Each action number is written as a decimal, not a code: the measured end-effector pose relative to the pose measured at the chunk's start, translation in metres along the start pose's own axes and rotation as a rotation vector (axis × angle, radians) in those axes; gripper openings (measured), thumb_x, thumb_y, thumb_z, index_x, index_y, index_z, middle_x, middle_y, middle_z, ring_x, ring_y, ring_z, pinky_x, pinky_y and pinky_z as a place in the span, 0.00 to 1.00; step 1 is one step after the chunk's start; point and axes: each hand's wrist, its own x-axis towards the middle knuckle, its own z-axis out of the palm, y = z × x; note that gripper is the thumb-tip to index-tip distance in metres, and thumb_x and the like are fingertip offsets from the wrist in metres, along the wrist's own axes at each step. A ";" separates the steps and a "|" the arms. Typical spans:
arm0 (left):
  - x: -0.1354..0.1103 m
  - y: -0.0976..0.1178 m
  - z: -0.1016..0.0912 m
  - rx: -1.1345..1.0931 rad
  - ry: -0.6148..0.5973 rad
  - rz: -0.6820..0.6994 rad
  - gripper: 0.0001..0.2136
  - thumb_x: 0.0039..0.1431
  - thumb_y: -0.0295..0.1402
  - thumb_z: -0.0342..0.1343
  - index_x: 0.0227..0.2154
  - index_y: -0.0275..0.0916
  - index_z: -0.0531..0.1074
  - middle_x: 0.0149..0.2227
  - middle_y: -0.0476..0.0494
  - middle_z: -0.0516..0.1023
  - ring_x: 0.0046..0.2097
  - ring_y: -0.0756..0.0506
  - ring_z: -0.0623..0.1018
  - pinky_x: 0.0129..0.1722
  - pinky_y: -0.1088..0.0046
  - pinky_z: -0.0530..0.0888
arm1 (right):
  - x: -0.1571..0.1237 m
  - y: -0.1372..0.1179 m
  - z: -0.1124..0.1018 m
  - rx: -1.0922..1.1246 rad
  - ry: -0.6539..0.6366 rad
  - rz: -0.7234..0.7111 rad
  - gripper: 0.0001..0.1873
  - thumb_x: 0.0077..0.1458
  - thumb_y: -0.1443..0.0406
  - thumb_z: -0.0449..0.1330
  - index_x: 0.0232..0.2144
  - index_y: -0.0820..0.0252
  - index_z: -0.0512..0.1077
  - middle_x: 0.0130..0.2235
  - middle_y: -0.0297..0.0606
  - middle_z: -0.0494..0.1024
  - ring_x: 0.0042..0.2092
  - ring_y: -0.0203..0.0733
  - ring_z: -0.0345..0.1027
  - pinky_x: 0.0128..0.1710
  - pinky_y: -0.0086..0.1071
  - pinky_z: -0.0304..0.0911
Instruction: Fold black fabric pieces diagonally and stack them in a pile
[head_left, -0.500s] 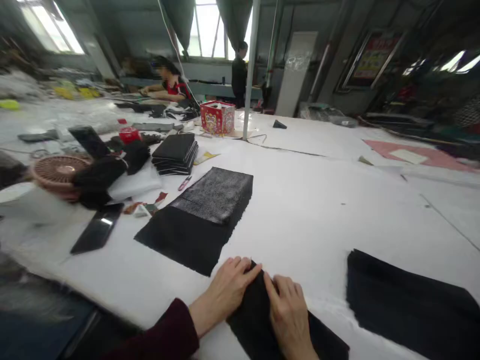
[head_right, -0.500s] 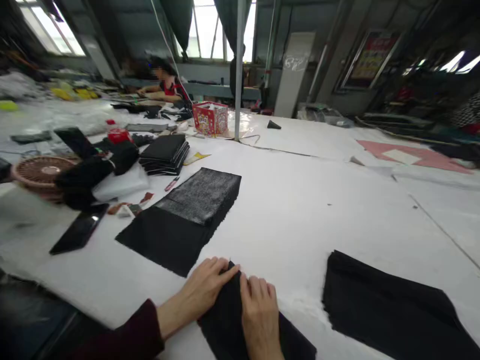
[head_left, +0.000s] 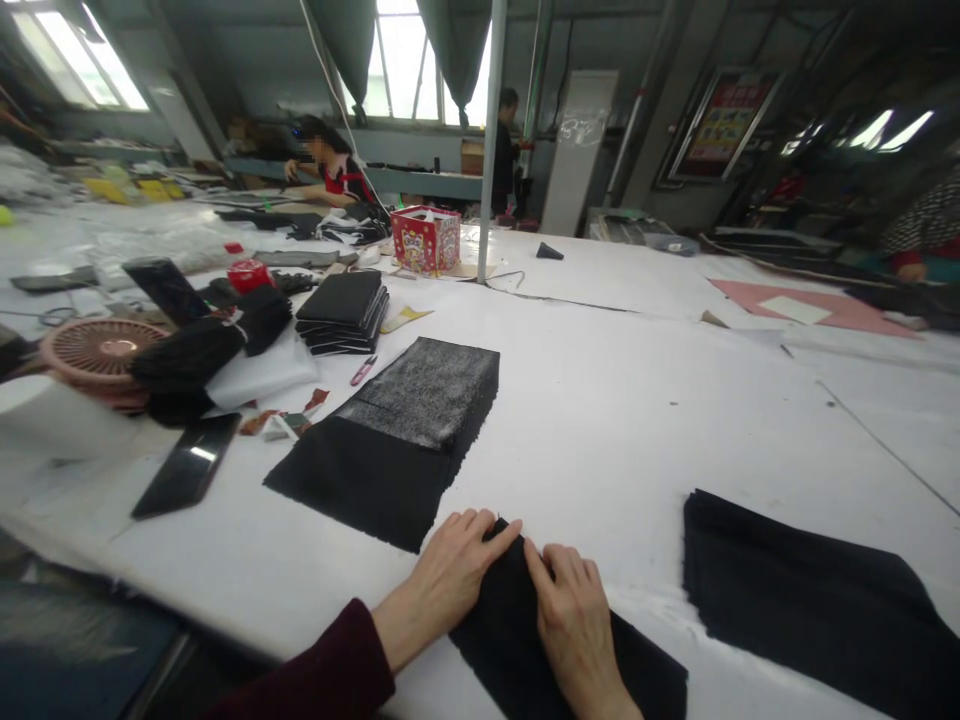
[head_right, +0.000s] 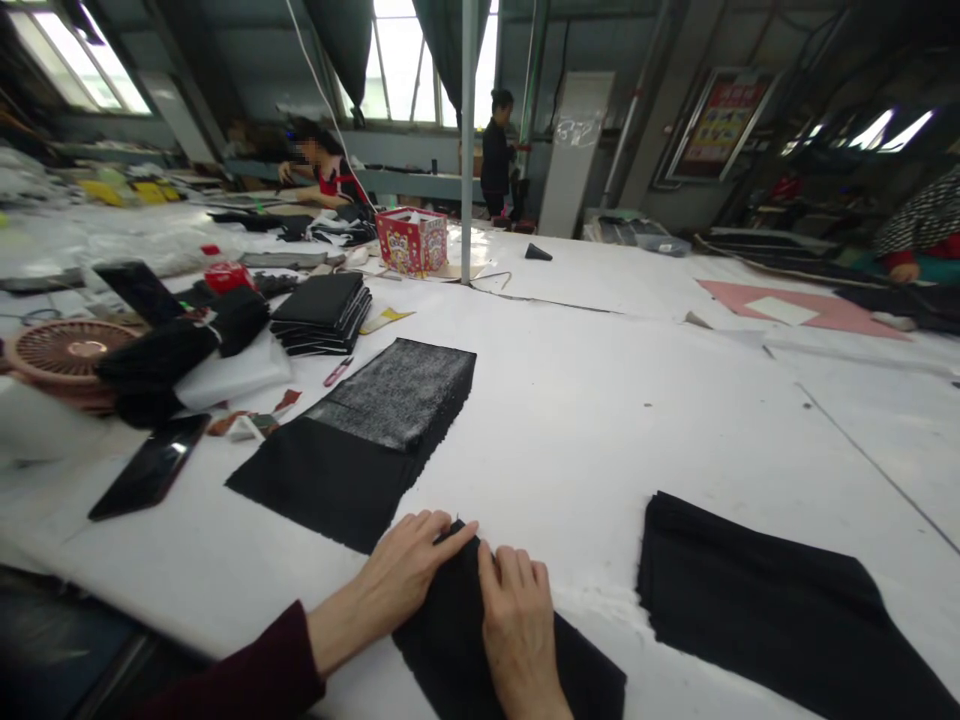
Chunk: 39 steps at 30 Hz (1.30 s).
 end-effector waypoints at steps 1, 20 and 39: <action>0.000 0.001 -0.001 0.009 0.000 0.002 0.29 0.61 0.19 0.47 0.63 0.48 0.55 0.45 0.44 0.68 0.43 0.43 0.69 0.42 0.64 0.70 | 0.000 0.000 0.000 -0.001 -0.001 0.003 0.21 0.62 0.78 0.44 0.55 0.67 0.65 0.37 0.43 0.67 0.39 0.46 0.60 0.38 0.41 0.57; -0.001 0.011 -0.002 0.045 -0.051 0.200 0.20 0.61 0.23 0.48 0.56 0.39 0.62 0.51 0.39 0.69 0.52 0.42 0.69 0.51 0.63 0.68 | 0.014 0.023 -0.017 0.467 -0.213 0.374 0.17 0.64 0.67 0.48 0.49 0.60 0.72 0.39 0.41 0.74 0.39 0.45 0.67 0.42 0.38 0.61; 0.007 0.014 0.014 -0.065 0.132 0.107 0.15 0.65 0.22 0.45 0.52 0.37 0.67 0.45 0.41 0.73 0.46 0.43 0.71 0.46 0.64 0.72 | -0.004 0.004 0.000 0.116 0.111 0.232 0.14 0.64 0.72 0.50 0.45 0.59 0.73 0.35 0.38 0.68 0.37 0.43 0.62 0.38 0.36 0.56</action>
